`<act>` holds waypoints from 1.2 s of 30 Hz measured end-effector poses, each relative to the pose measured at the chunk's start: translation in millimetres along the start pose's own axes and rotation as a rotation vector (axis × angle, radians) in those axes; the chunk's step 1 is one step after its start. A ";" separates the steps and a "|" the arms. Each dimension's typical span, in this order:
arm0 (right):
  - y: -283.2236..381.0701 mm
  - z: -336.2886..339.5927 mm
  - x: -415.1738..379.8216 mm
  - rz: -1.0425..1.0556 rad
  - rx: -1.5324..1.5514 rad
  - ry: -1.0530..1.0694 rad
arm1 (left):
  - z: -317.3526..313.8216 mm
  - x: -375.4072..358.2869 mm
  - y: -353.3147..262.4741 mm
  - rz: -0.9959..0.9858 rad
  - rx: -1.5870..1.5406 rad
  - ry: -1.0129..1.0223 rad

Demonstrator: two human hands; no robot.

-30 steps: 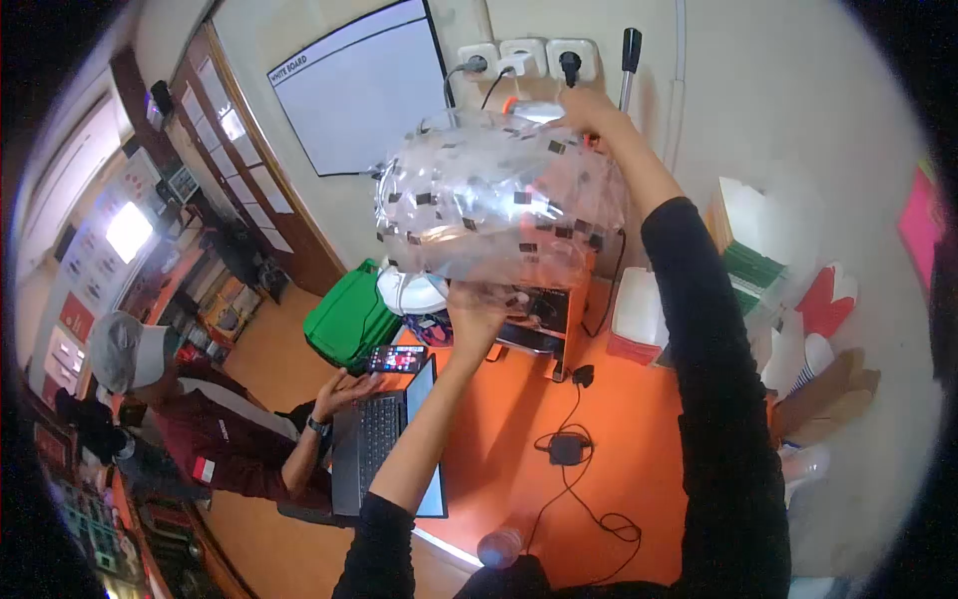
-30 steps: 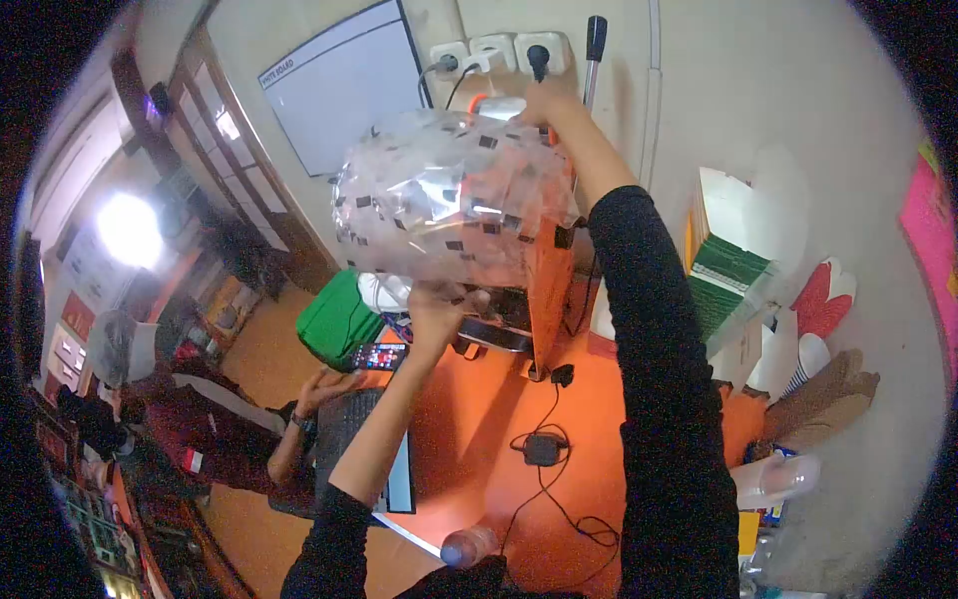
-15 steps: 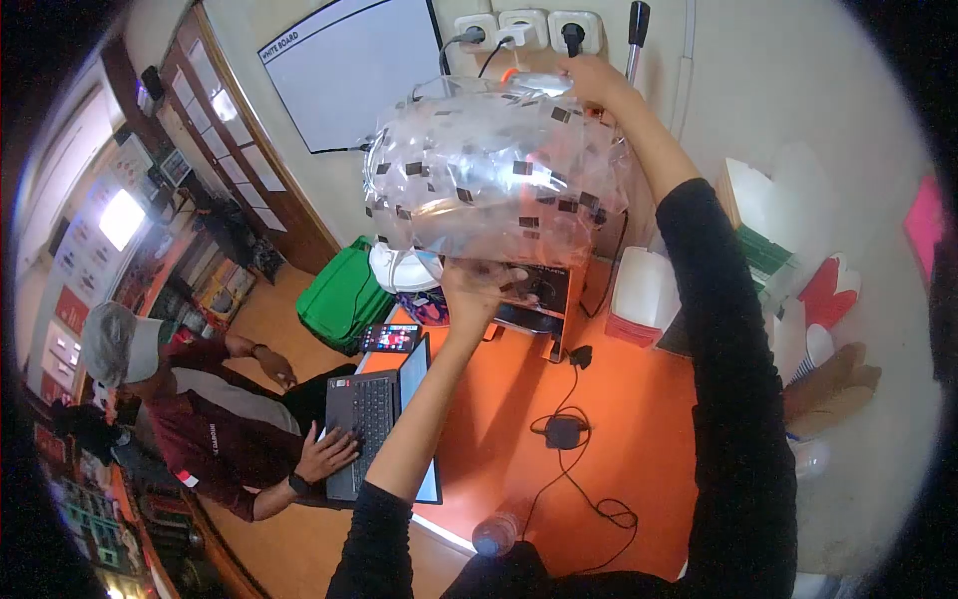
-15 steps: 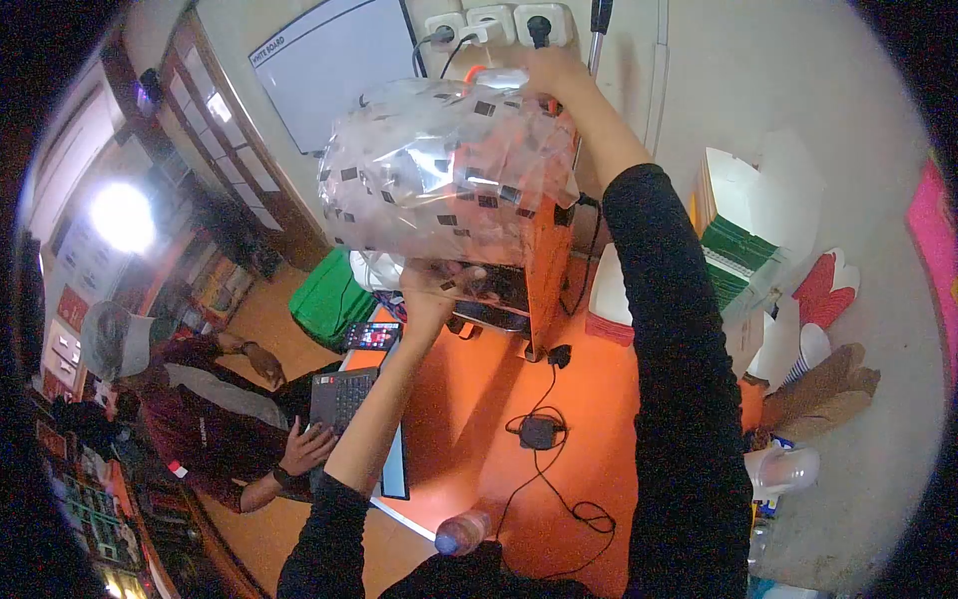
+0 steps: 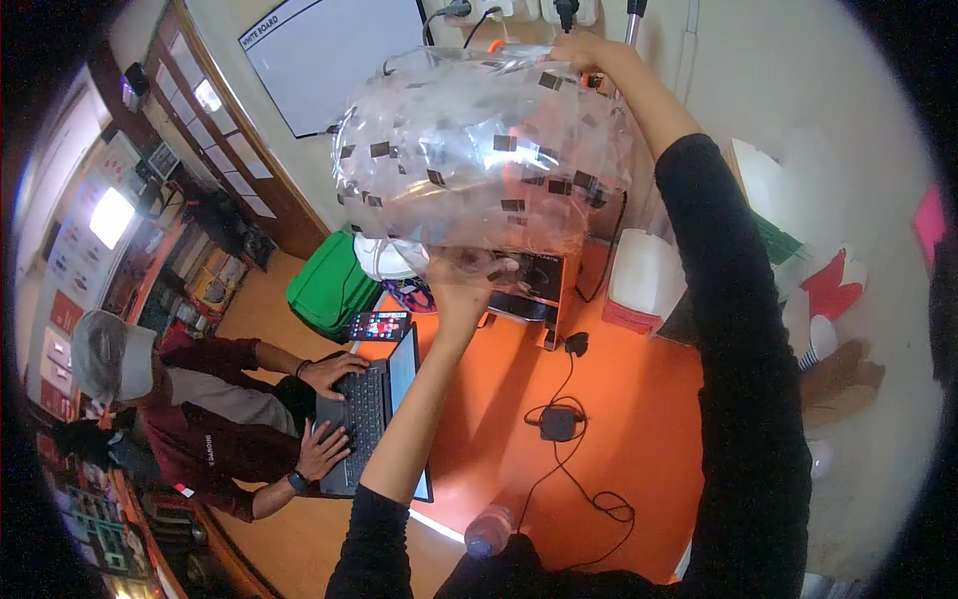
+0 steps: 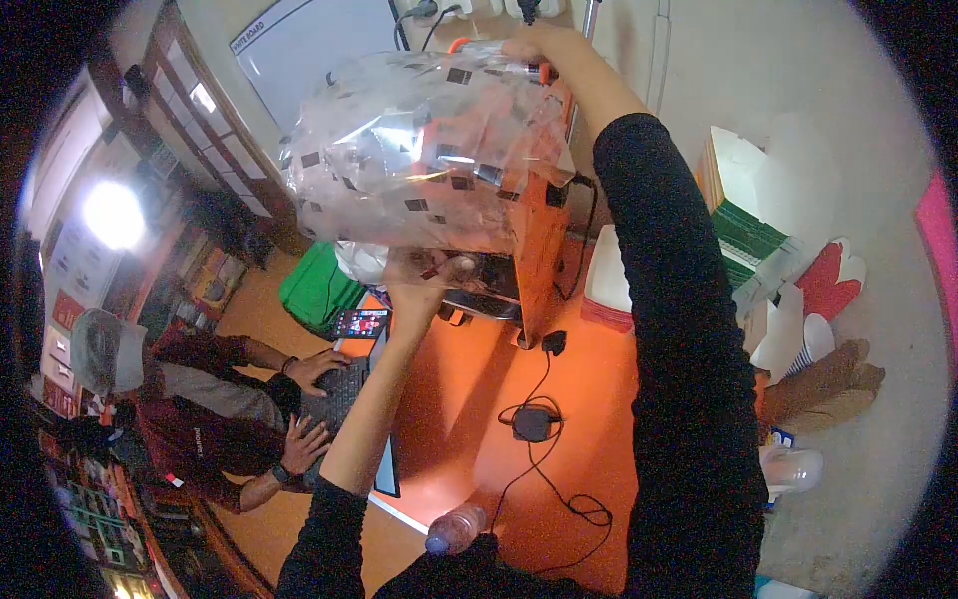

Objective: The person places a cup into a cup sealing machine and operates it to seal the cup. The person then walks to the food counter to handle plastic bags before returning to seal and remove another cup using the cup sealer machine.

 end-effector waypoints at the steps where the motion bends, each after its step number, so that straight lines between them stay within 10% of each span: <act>1: 7.6 9.3 -7.9 -0.009 -0.006 0.025 | 0.1 0.9 2.4 -0.003 -0.003 0.002; 4: 65.4 66.6 -76.2 -0.236 -0.022 0.059 | 0.7 5.8 10.2 0.045 -0.540 -0.040; 7: 72.0 78.3 -95.2 -0.385 -0.078 -0.090 | -3.1 2.2 -7.9 -0.121 -0.249 0.059; 9: 85.2 94.4 -115.1 -0.352 -0.354 -0.617 | -1.9 0.5 -16.0 -0.235 0.028 0.021; 13: 86.5 85.5 -141.0 -0.711 -0.345 -0.823 | -4.7 -2.3 -19.1 -0.073 -0.083 -0.003; 19: 93.9 79.7 -155.7 -0.938 0.166 -0.789 | -6.3 1.3 -13.8 -0.252 -0.252 -0.024; 36: 99.7 90.8 -147.1 -0.733 0.389 -0.699 | -3.0 2.1 -5.8 -0.246 -0.156 -0.035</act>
Point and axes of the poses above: each hand's wrist, its own x-axis towards the middle knuckle, its own z-axis out of the back of the hand, y = z × x, the point moved 4 cm from there along x, towards the middle knuckle, and after that the axes turned 11 degrees about -x, right-handed, at the moved point
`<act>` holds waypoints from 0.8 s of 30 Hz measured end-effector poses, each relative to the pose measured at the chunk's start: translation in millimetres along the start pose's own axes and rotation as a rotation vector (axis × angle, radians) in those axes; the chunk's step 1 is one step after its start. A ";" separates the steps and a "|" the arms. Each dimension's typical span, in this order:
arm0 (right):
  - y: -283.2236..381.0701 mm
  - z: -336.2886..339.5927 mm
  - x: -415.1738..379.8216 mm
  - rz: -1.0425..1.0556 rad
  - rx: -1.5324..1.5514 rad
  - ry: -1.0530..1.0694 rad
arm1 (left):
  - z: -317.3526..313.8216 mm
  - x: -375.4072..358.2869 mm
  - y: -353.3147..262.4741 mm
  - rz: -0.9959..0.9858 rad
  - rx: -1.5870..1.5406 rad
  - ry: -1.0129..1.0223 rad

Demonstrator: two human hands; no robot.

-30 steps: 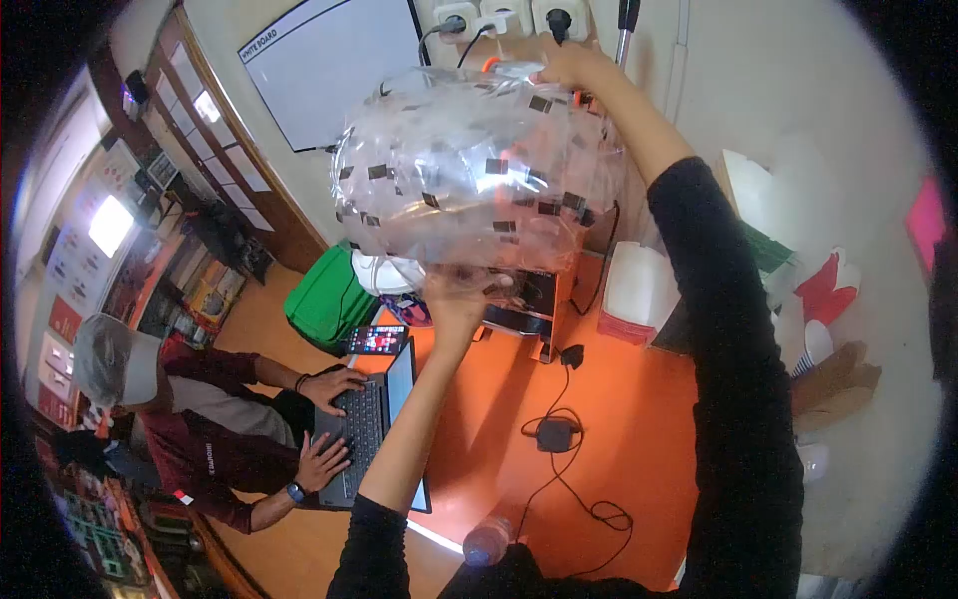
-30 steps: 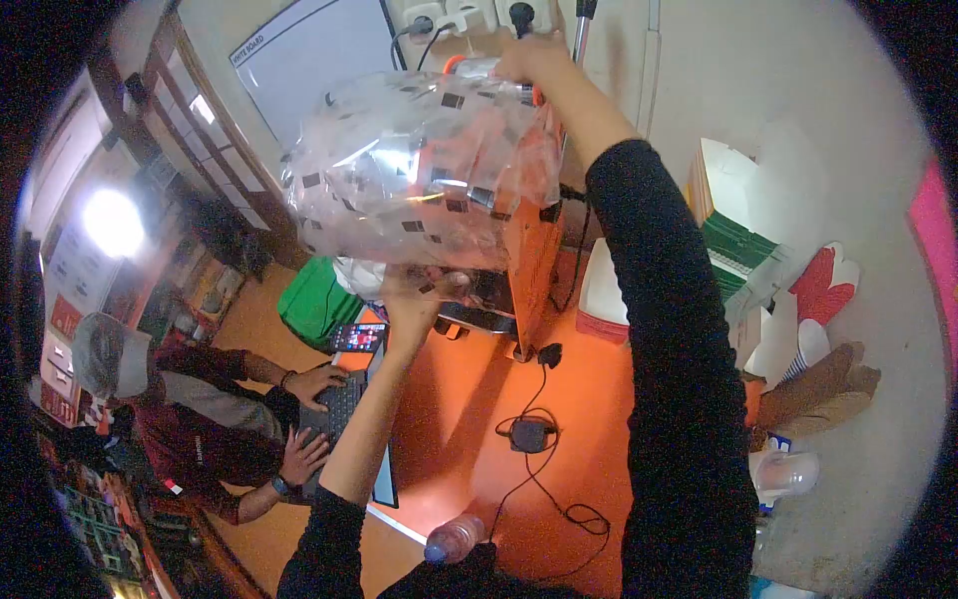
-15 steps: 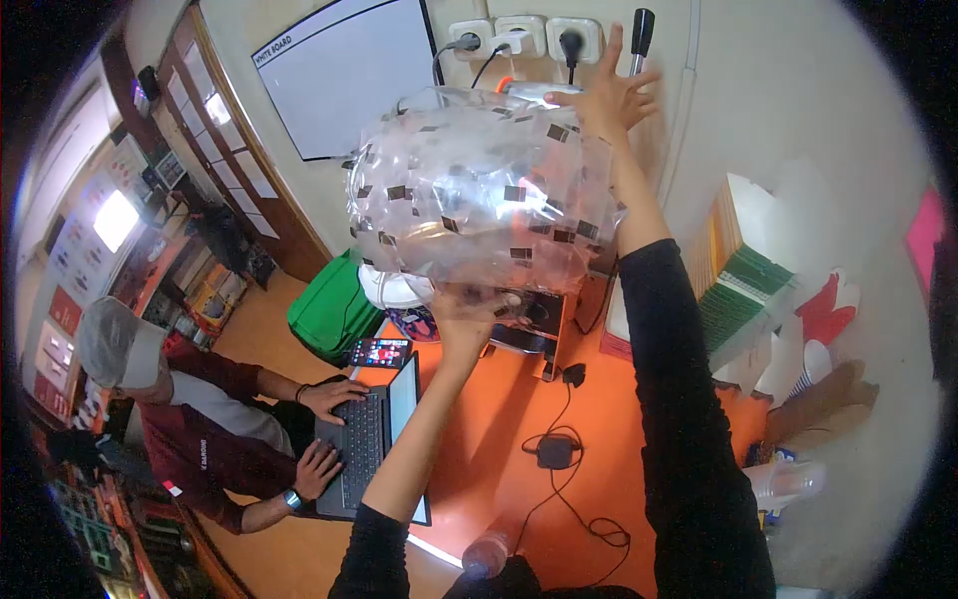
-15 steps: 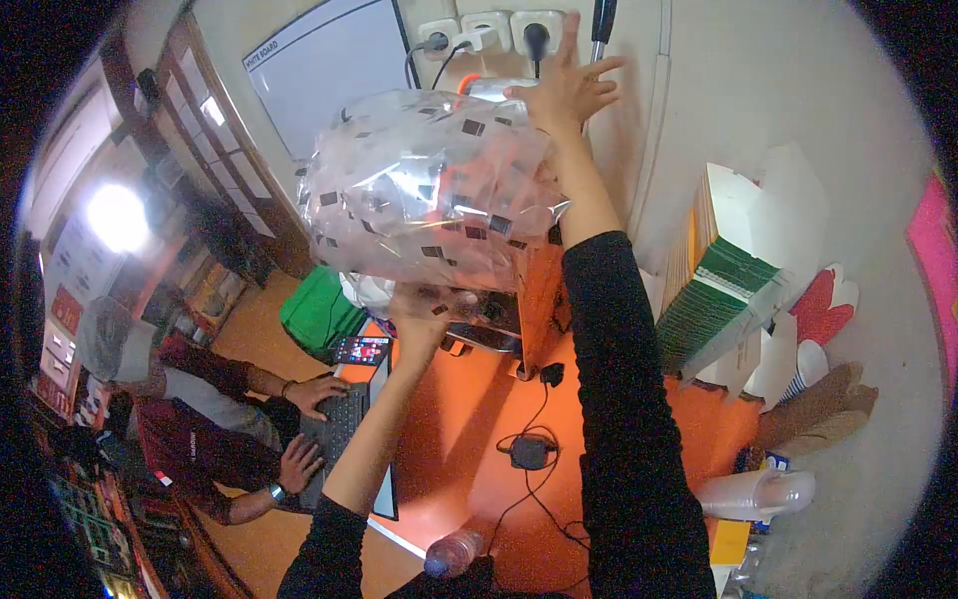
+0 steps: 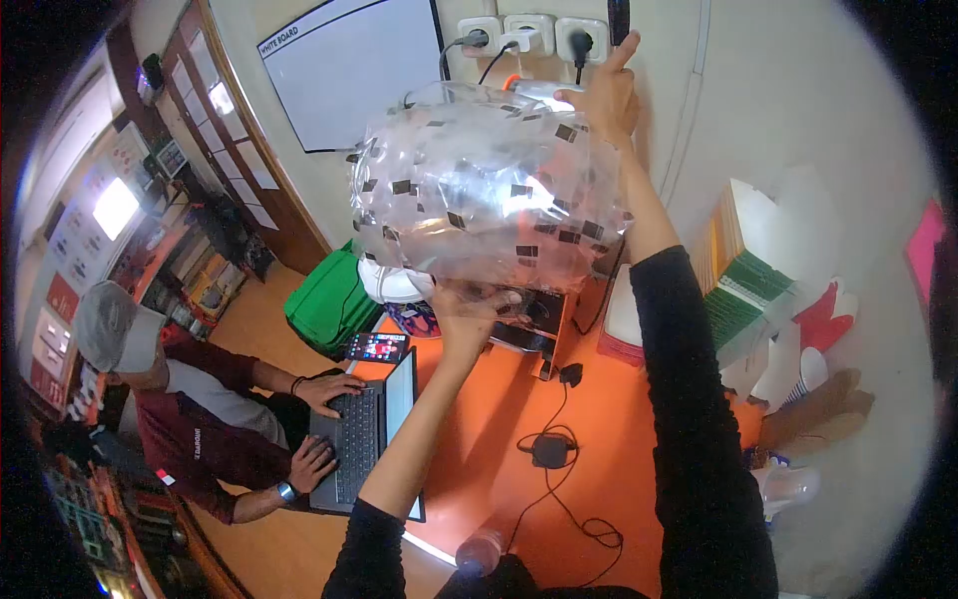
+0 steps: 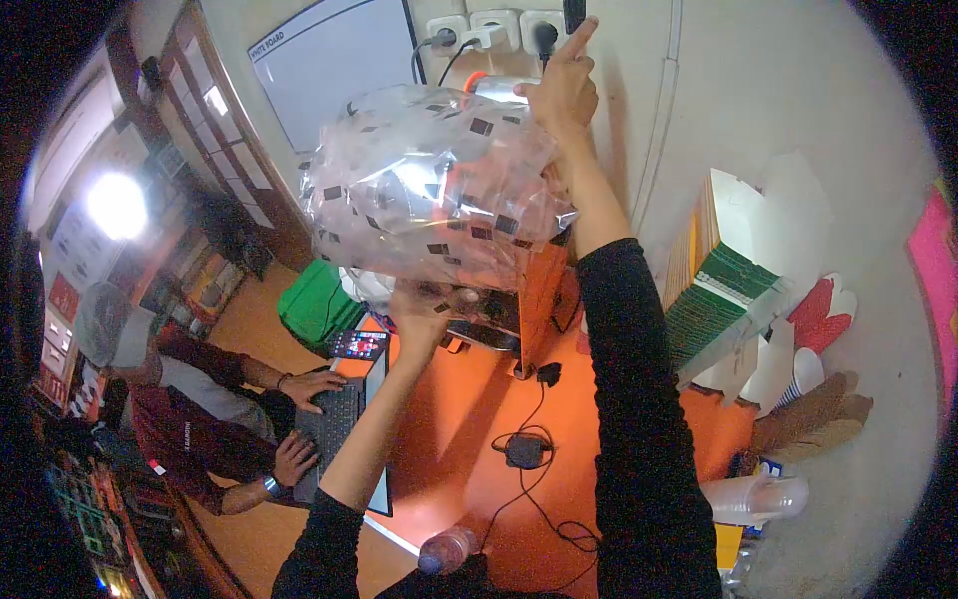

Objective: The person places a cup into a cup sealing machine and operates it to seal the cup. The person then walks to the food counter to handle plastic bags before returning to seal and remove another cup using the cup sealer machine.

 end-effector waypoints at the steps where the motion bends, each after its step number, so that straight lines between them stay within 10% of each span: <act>1: -0.9 0.6 0.1 0.030 -0.039 0.001 | 0.2 -0.6 -2.4 0.005 0.064 -0.004; 24: -7.6 -6.5 4.8 0.002 -0.054 0.034 | -1.0 -1.6 -6.4 0.053 0.081 0.109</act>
Point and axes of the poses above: each hand's wrist, its own x-axis towards the middle knuckle, its own z-axis out of the back of the hand, y = z × x, the point moved 4 cm from there along x, towards the middle knuckle, and after that the axes turned 11 degrees about -x, right-handed, at the moved point
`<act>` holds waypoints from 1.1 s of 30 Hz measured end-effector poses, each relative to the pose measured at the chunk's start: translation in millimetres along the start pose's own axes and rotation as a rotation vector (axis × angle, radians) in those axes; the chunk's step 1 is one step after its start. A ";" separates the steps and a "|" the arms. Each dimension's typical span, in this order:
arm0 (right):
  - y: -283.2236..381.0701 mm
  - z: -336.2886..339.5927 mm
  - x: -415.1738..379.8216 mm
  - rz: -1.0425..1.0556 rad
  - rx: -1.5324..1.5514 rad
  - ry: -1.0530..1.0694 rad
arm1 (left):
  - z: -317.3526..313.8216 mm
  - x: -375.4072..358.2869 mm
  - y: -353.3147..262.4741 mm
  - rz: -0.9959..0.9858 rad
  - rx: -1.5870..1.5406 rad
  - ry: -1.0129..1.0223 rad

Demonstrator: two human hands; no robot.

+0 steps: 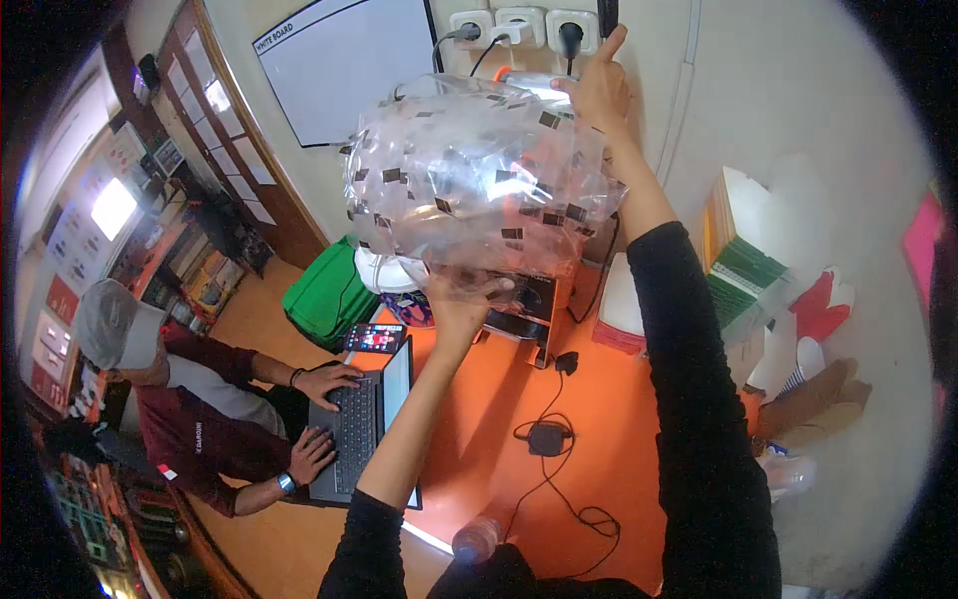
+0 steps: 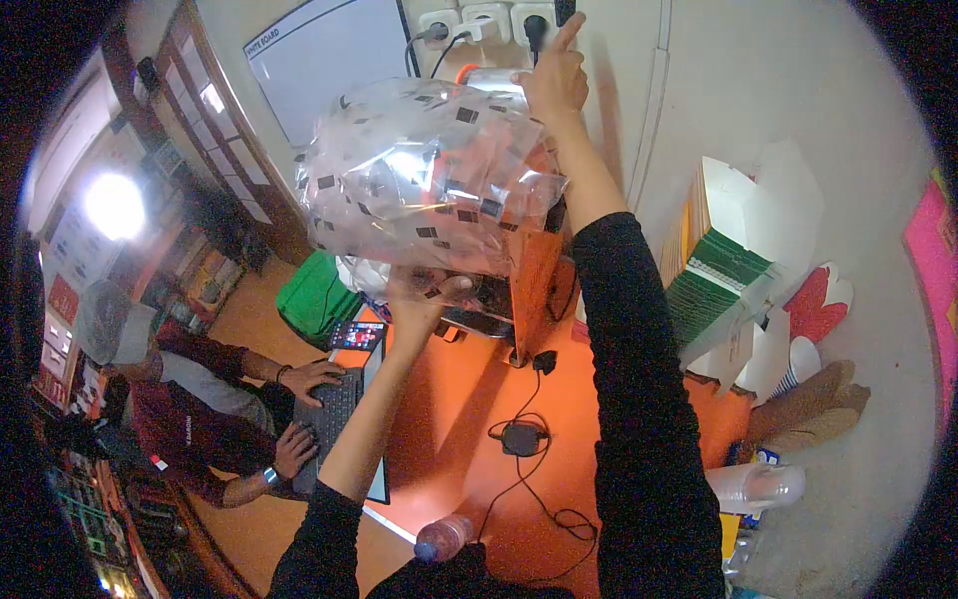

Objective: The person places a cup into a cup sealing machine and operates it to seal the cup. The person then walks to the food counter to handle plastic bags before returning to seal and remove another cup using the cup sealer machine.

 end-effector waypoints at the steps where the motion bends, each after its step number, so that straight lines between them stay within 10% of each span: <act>1: -0.4 -0.6 0.3 0.007 -0.013 -0.034 | 0.2 -0.5 2.1 0.026 0.001 -0.002; 8: -1.7 -2.3 3.5 0.004 -0.005 -0.034 | 1.1 -0.4 8.5 0.259 -0.412 -0.023; 11: -0.9 -0.4 3.3 -0.008 0.052 -0.010 | 0.4 1.3 -3.0 -0.082 0.182 0.038; 13: -0.7 1.2 2.3 -0.001 0.044 -0.019 | -7.2 0.3 -18.7 0.052 -0.259 -0.050; 33: 11.7 24.0 -19.8 0.034 0.266 -0.130 | 3.3 4.5 6.2 -0.022 -0.074 -0.067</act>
Point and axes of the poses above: each hand's wrist, its own x-axis towards the middle knuckle, its own z-axis out of the back of the hand, y = z × x, the point moved 4 cm from there along x, towards the middle knuckle, and after that the axes turned 11 degrees about -x, right-handed, at the moved point
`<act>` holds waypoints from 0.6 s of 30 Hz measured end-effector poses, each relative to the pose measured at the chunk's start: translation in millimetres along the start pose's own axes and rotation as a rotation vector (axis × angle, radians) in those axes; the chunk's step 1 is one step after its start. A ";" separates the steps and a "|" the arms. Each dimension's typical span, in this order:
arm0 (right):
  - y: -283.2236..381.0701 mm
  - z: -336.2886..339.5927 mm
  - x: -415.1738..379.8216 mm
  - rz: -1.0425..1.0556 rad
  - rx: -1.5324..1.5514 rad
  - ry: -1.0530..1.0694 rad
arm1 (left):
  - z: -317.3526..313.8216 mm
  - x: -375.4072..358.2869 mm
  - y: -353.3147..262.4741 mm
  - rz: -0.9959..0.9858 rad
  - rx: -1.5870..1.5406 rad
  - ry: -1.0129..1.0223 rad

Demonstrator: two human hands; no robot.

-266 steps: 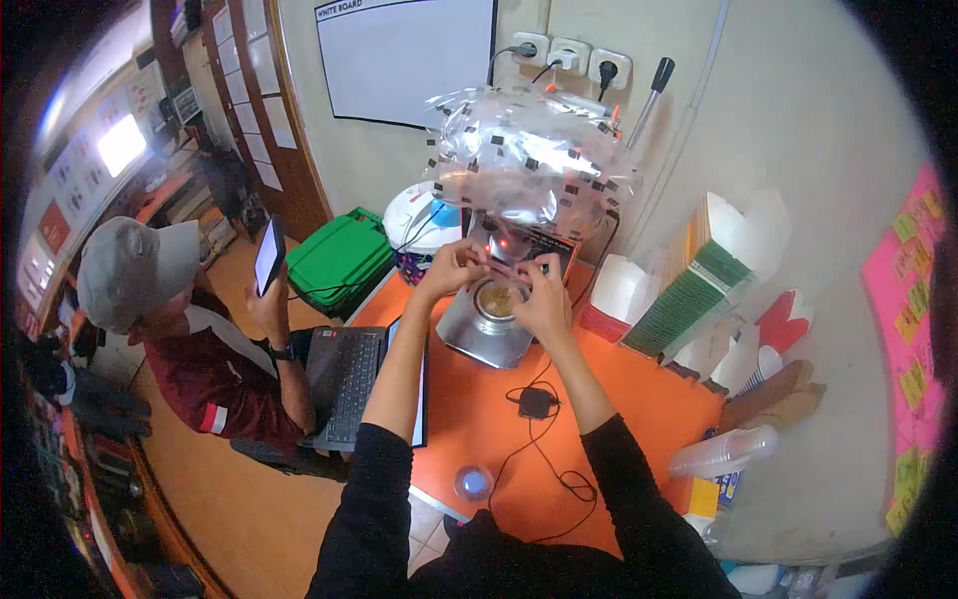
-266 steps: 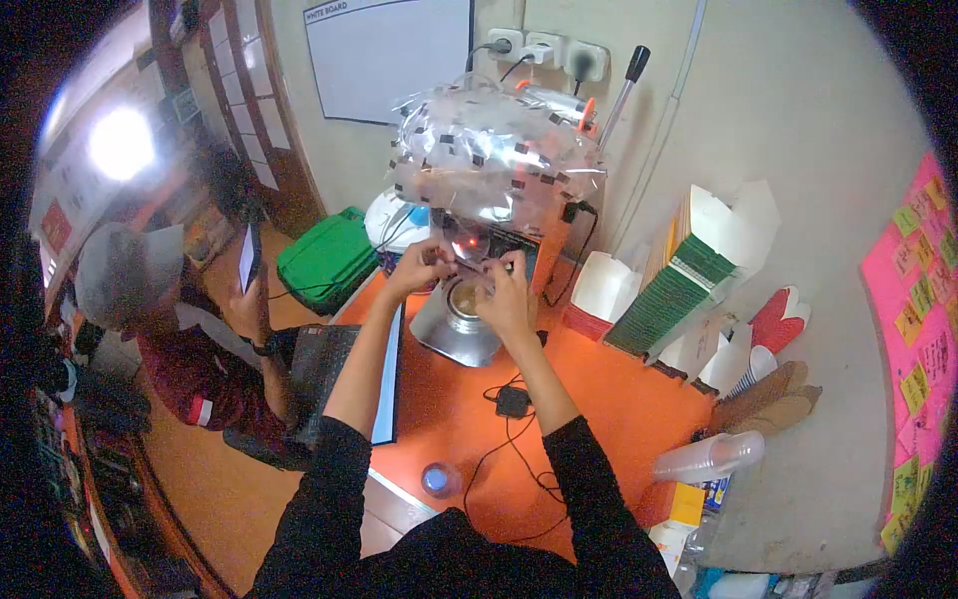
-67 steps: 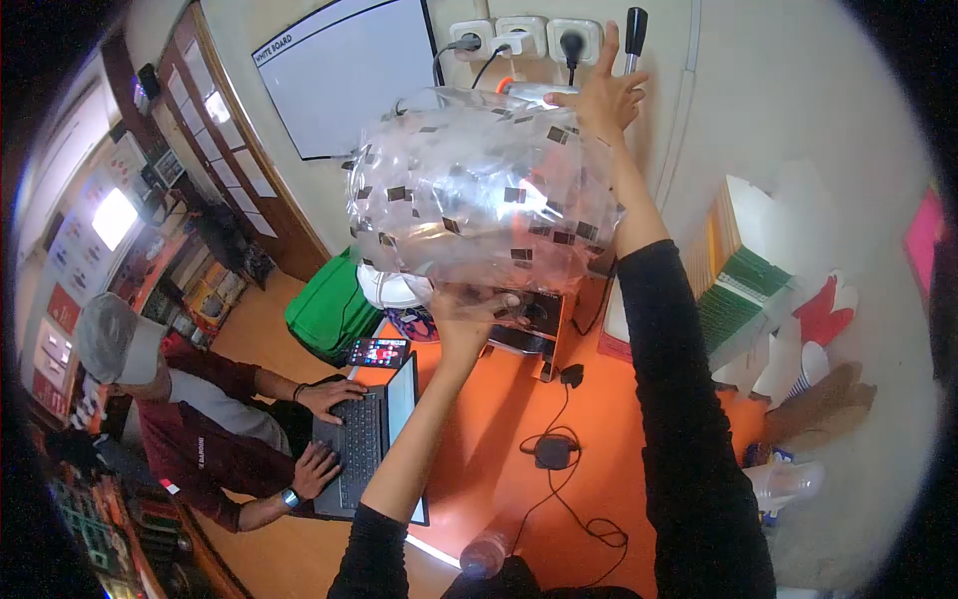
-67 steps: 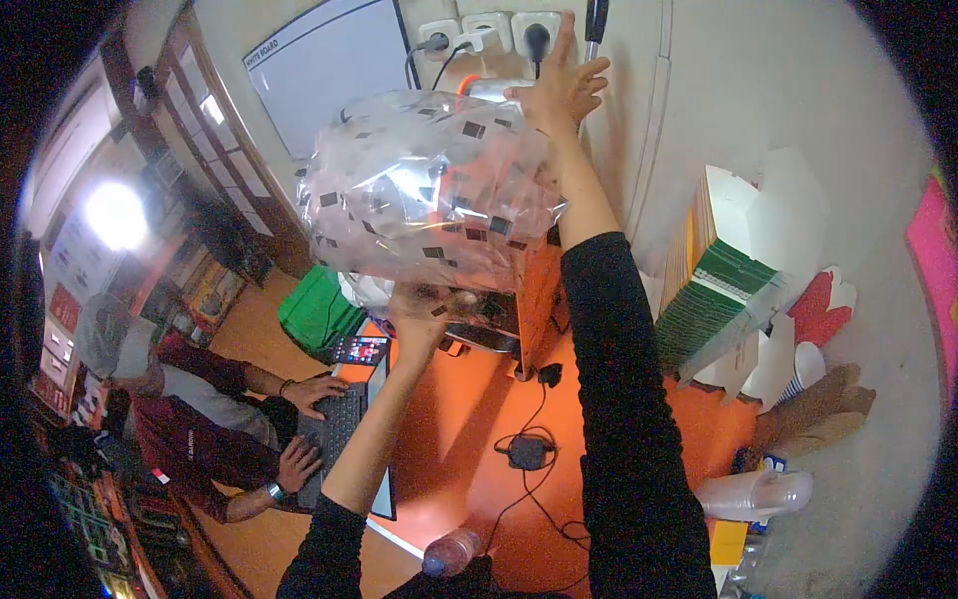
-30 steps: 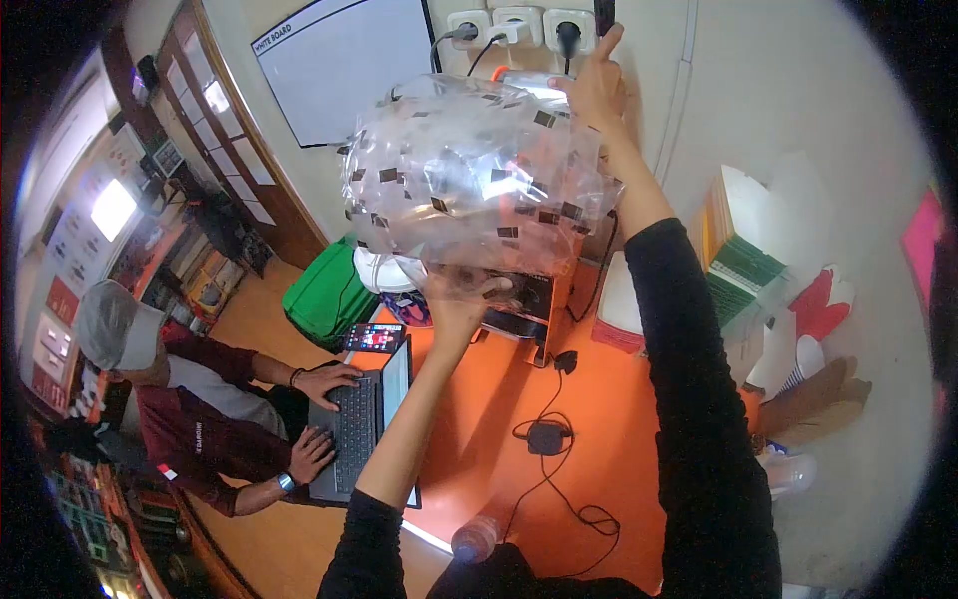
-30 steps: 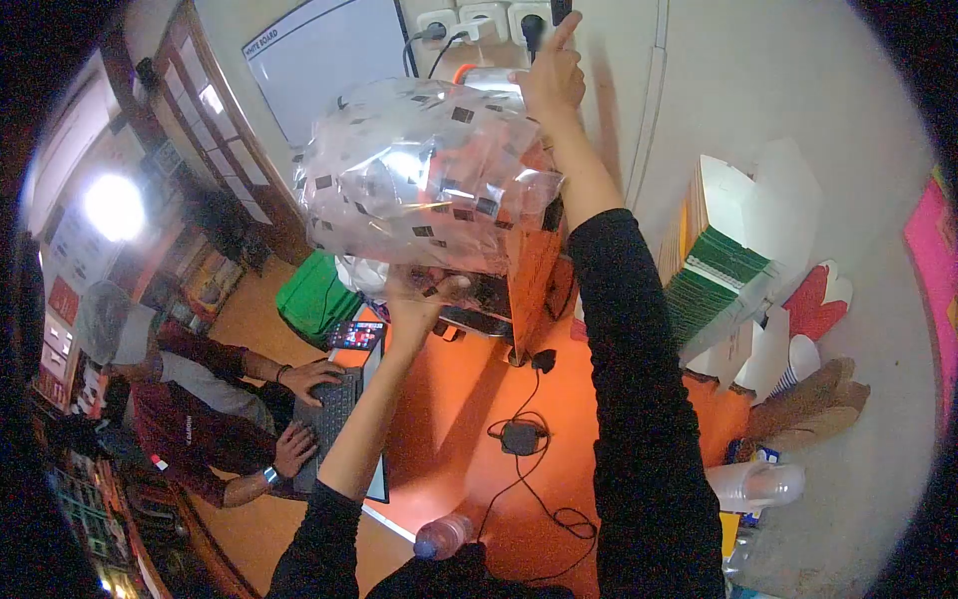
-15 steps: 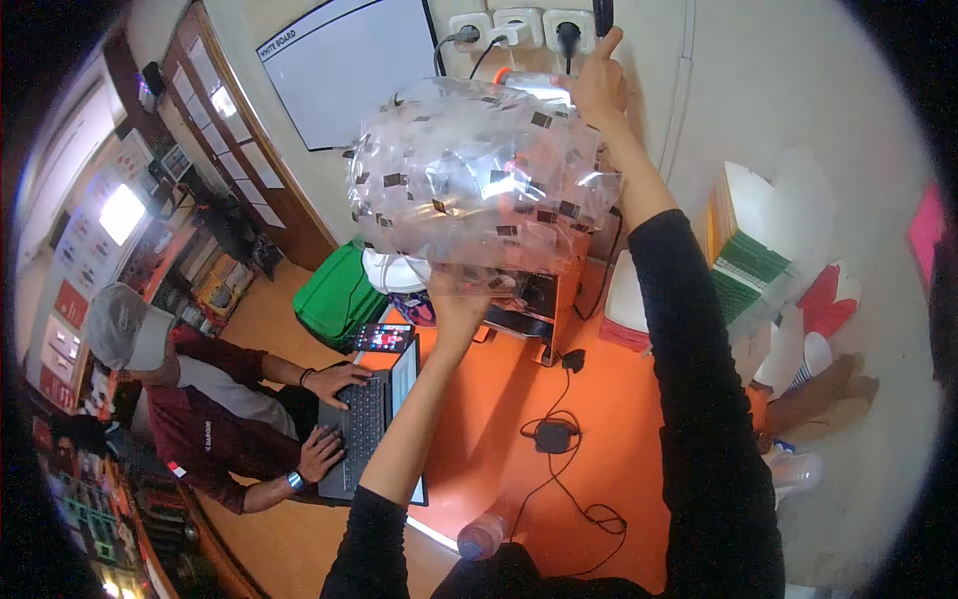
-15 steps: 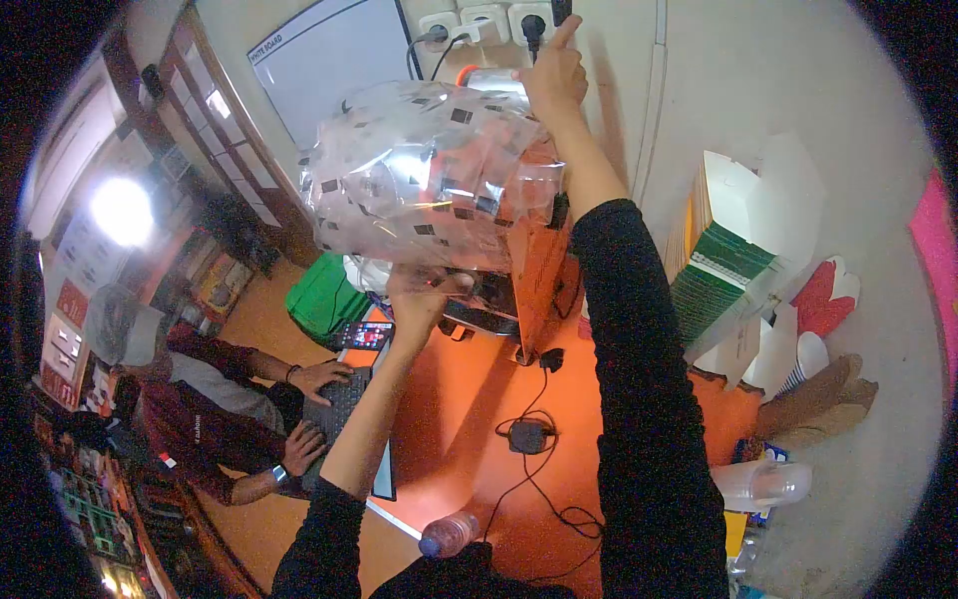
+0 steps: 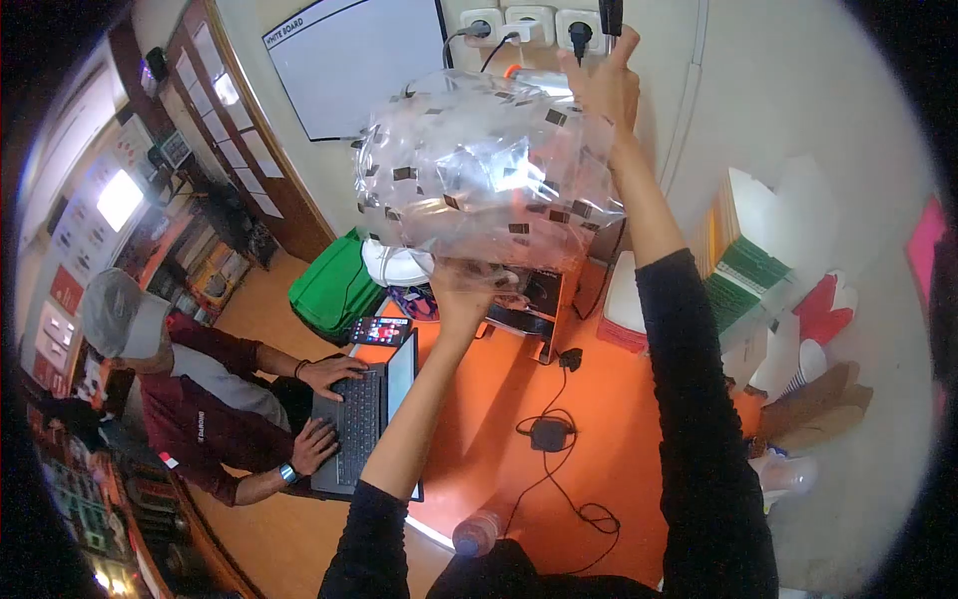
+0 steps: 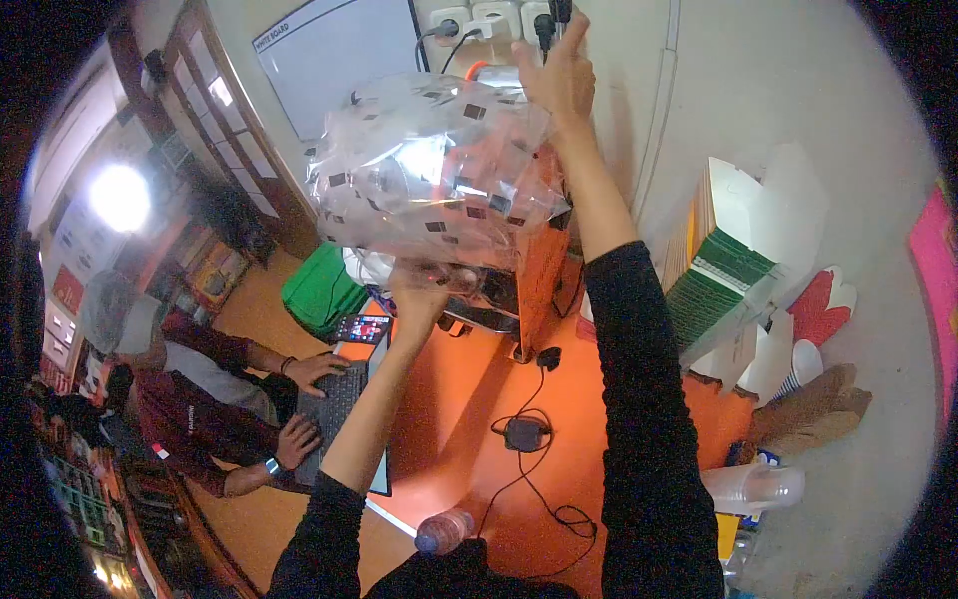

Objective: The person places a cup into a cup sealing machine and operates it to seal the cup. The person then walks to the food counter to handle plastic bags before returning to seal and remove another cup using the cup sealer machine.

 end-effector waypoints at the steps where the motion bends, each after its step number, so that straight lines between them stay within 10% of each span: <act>1: -2.9 1.7 1.6 0.007 0.125 -0.037 | 2.0 0.4 5.7 0.061 0.063 -0.003; 8: 7.7 34.6 53.2 -0.021 1.014 0.108 | -6.8 0.4 -20.5 -0.240 -0.045 0.094; 14: 29.1 55.3 77.1 -0.077 0.915 0.378 | -0.5 -0.6 3.1 -0.082 -0.092 -0.017; 18: 52.9 85.8 16.1 -0.019 0.957 0.198 | -6.7 -0.3 -9.3 -0.069 -0.202 0.023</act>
Point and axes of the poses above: each hand's wrist, its own x-axis towards the middle knuckle, its own z-axis out of the back of the hand, y = z × x, the point moved 4 cm from there along x, towards the middle knuckle, and after that the axes turned 11 degrees about -x, right-handed, at the moved point
